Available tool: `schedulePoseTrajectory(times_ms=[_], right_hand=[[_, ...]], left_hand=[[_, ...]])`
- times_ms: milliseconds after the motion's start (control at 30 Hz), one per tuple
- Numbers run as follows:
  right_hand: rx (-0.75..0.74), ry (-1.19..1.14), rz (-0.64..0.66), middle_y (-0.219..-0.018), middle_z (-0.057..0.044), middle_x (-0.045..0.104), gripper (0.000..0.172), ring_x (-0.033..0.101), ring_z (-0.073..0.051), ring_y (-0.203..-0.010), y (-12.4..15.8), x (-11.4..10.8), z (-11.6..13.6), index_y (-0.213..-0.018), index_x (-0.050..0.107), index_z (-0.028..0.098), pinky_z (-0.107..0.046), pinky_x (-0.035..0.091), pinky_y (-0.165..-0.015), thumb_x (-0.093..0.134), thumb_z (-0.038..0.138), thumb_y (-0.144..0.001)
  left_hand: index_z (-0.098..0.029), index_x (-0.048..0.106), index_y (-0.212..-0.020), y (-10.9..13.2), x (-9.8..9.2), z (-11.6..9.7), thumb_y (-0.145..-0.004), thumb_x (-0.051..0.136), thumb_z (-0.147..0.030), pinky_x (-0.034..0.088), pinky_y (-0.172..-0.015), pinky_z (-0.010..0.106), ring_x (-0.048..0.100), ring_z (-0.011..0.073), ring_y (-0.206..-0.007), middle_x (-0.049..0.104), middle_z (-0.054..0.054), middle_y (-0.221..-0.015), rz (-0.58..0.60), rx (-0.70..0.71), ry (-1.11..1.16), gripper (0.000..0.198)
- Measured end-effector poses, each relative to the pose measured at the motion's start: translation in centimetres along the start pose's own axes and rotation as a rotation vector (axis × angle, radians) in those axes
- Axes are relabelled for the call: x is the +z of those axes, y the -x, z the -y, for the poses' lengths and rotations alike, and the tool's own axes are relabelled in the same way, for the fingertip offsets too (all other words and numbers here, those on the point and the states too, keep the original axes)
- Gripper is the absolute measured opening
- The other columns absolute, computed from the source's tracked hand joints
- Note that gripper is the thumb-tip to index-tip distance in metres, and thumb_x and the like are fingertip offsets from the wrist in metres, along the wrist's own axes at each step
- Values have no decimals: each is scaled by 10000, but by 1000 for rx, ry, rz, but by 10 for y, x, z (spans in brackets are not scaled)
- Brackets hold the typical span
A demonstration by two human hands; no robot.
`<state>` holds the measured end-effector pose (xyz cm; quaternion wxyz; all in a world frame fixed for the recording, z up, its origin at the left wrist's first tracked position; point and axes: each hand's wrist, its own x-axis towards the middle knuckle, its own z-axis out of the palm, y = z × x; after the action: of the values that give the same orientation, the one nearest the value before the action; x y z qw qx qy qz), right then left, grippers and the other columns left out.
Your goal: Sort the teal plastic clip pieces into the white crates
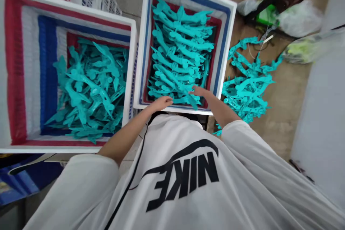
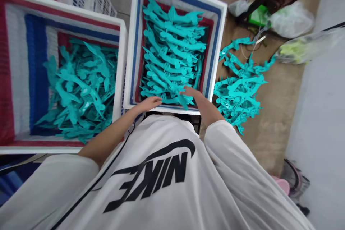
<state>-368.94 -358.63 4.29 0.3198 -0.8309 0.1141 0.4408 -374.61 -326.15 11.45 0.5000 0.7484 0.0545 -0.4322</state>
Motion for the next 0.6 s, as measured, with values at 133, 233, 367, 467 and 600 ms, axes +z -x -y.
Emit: schedulePoseTrajectory(times_ms=[133,233,367,467,600], right_hand=[[22,-118,9,-997,-141,860,519,793,-334,-1148,28,52,11,-1023,755,187,-350,632,-980,1040,551,-788],[36,-231,23,-974,-128,866,424,806,-318,-1134,38,79,29,-1025,769,189,-324,640,-945,1003,484,-830],[-36,-615,134,-990,-96,876,324,826,-278,-989,62,78,49,-1068,794,200,-357,695,-892,854,503,-970],[-254,-910,221,-1082,-84,887,475,821,-281,-1009,90,57,59,-1215,825,214,-415,717,-944,854,618,-966],[-510,-607,-173,-1330,-98,861,560,748,-338,-1326,126,28,75,-1500,789,263,-533,610,-1245,720,633,-1086]], left_hand=[[-234,811,-902,-25,32,-3,-677,966,-400,618,-1096,501,787,400,-1090,826,99,-918,34,-77,45,320],[-214,802,-949,-24,41,7,-673,979,-417,629,-1029,496,776,395,-1084,812,106,-907,30,-143,117,385],[-231,773,-1203,-13,42,0,-715,999,-522,636,-883,408,779,310,-1049,836,94,-1072,86,-146,321,612],[-290,726,-1390,-6,37,-28,-715,1027,-552,659,-875,385,795,263,-1047,840,69,-1208,140,-52,660,785],[-275,692,-1484,-5,28,-77,-708,1043,-473,698,-946,444,822,296,-1087,856,71,-1199,239,79,765,874]])
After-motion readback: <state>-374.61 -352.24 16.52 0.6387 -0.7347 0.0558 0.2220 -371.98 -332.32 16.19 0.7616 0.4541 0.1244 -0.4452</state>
